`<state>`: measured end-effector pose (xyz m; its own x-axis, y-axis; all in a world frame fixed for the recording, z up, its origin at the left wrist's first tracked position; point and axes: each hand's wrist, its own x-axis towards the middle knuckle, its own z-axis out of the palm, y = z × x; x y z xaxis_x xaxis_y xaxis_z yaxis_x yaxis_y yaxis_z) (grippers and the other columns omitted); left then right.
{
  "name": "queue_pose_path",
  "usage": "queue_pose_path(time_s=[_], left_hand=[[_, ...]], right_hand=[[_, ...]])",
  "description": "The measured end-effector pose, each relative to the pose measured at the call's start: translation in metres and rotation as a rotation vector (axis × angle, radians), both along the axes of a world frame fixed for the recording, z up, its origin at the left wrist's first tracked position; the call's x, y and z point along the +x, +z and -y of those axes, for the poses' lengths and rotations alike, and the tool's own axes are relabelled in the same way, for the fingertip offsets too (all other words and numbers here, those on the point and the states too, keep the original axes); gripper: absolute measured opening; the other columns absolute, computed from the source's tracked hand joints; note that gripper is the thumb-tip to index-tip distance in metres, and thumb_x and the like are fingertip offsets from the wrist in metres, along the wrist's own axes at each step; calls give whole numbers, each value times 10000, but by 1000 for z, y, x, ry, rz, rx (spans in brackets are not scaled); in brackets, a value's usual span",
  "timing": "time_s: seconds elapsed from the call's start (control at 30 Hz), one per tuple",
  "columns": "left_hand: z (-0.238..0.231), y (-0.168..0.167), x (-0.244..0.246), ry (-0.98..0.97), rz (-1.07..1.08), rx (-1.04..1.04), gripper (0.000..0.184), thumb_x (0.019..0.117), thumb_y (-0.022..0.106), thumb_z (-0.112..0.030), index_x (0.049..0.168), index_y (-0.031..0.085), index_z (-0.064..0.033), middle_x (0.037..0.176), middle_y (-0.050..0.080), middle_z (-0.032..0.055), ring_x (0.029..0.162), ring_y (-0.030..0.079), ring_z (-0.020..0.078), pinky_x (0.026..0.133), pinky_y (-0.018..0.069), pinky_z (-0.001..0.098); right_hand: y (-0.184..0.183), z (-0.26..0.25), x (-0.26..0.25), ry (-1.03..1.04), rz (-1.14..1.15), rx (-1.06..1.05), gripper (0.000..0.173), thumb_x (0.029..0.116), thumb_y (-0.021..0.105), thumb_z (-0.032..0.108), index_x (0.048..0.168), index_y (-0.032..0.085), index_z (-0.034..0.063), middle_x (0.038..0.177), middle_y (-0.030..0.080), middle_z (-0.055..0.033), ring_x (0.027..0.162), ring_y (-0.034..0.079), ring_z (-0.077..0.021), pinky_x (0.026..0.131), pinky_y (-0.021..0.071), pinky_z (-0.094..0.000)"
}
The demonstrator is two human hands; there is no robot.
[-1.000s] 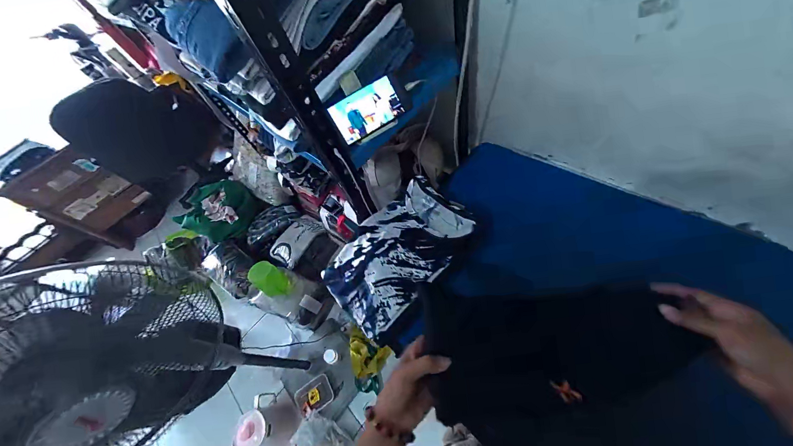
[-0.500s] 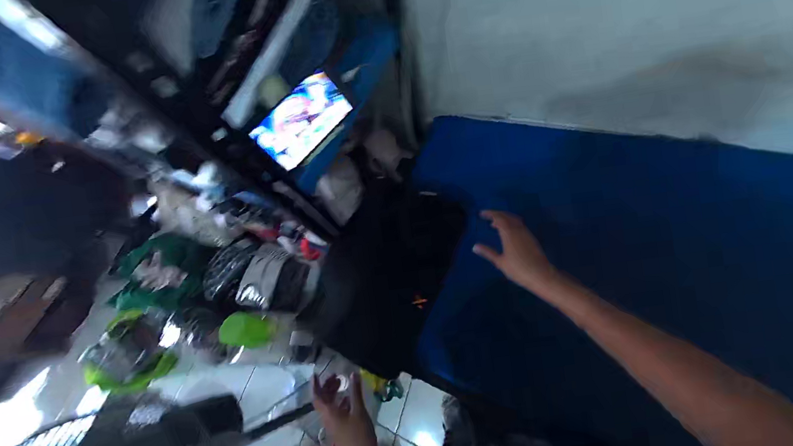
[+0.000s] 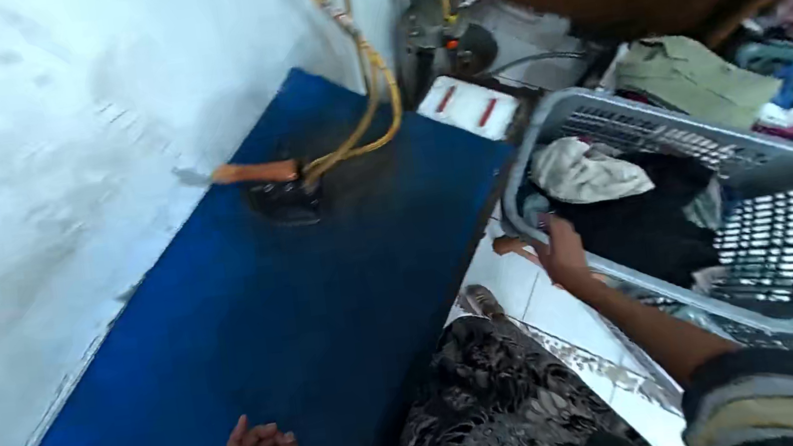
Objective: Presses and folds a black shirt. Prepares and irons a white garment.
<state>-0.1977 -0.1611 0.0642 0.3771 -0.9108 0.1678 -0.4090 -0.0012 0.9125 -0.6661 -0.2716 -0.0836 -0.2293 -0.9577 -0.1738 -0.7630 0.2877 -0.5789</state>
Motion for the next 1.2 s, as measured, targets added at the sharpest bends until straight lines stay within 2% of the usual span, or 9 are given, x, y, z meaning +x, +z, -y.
queue_pose_path(time_s=[0.13, 0.27, 0.4, 0.57, 0.7, 0.77, 0.87, 0.97, 1.2], left_hand=[[65, -17, -116, -195, -151, 107, 589, 875, 550, 79, 1413, 314, 99, 1054, 631, -133, 882, 634, -62, 820, 557, 161], [95, -26, -204, -347, -179, 226, 524, 930, 548, 24, 1426, 380, 3, 1071, 658, -176, 917, 642, -51, 837, 554, 171], [100, -24, -244, -389, -157, 293, 493, 925, 524, 23, 1403, 410, 45, 1053, 659, -159, 899, 639, -48, 829, 557, 181], [124, -10, -258, -522, 70, 128, 567, 919, 675, -166, 1411, 477, 36, 1225, 650, -10, 1085, 625, -8, 934, 538, 194], [176, 49, -274, -855, 262, -64, 796, 845, 777, -537, 1426, 530, -51, 1380, 613, 123, 1314, 551, 169, 1146, 419, 412], [185, 91, -259, -994, 293, 23, 594, 805, 828, -428, 1212, 677, -22, 1133, 736, 75, 1149, 658, 146, 1139, 413, 503], [176, 139, -184, -1065, 299, 261, 321, 839, 787, -337, 1031, 745, -83, 933, 736, -43, 933, 667, -4, 923, 547, 285], [134, 159, -77, -982, 312, 281, 222, 902, 740, -294, 951, 755, -77, 883, 734, -54, 847, 659, -49, 781, 559, 194], [26, 188, 111, -436, 490, 9, 193, 1027, 562, -104, 930, 698, -7, 841, 647, 19, 685, 574, 24, 630, 497, 206]], right_hand=[[-59, 27, -133, -433, -44, 89, 640, 940, 698, 115, 1459, 413, -129, 1453, 408, -437, 1324, 412, -646, 1027, 352, -787], [-98, 57, -205, -354, -130, 131, 677, 787, 755, -49, 1420, 517, -90, 1518, 360, -419, 1364, 338, -674, 987, 284, -858], [-112, 95, -245, -279, -95, 333, 350, 1000, 612, 104, 1303, 640, -70, 1357, 532, -419, 1314, 431, -646, 1019, 245, -858], [42, 140, -145, 367, 417, 67, 306, 1039, 573, 105, 1275, 623, -82, 1082, 706, -281, 1004, 698, -406, 923, 539, -571], [206, 115, -34, 1125, 748, -131, 208, 1015, 583, 119, 1066, 685, -55, 837, 679, -127, 742, 630, -139, 696, 516, -299], [263, 117, -20, 1209, 766, -271, 165, 978, 614, 99, 983, 718, -29, 780, 677, -40, 706, 612, -22, 666, 511, -188], [334, 136, -13, 1234, 585, -329, 92, 897, 702, 210, 875, 673, 126, 702, 599, 139, 629, 544, 109, 537, 442, -64], [383, 136, 20, 1294, 371, -280, 284, 762, 818, 330, 991, 695, 215, 802, 681, 185, 709, 623, 114, 558, 522, -79], [418, 125, 200, 1156, 151, -396, 79, 957, 661, 210, 918, 703, 155, 743, 651, 95, 636, 597, 48, 576, 519, -172]])
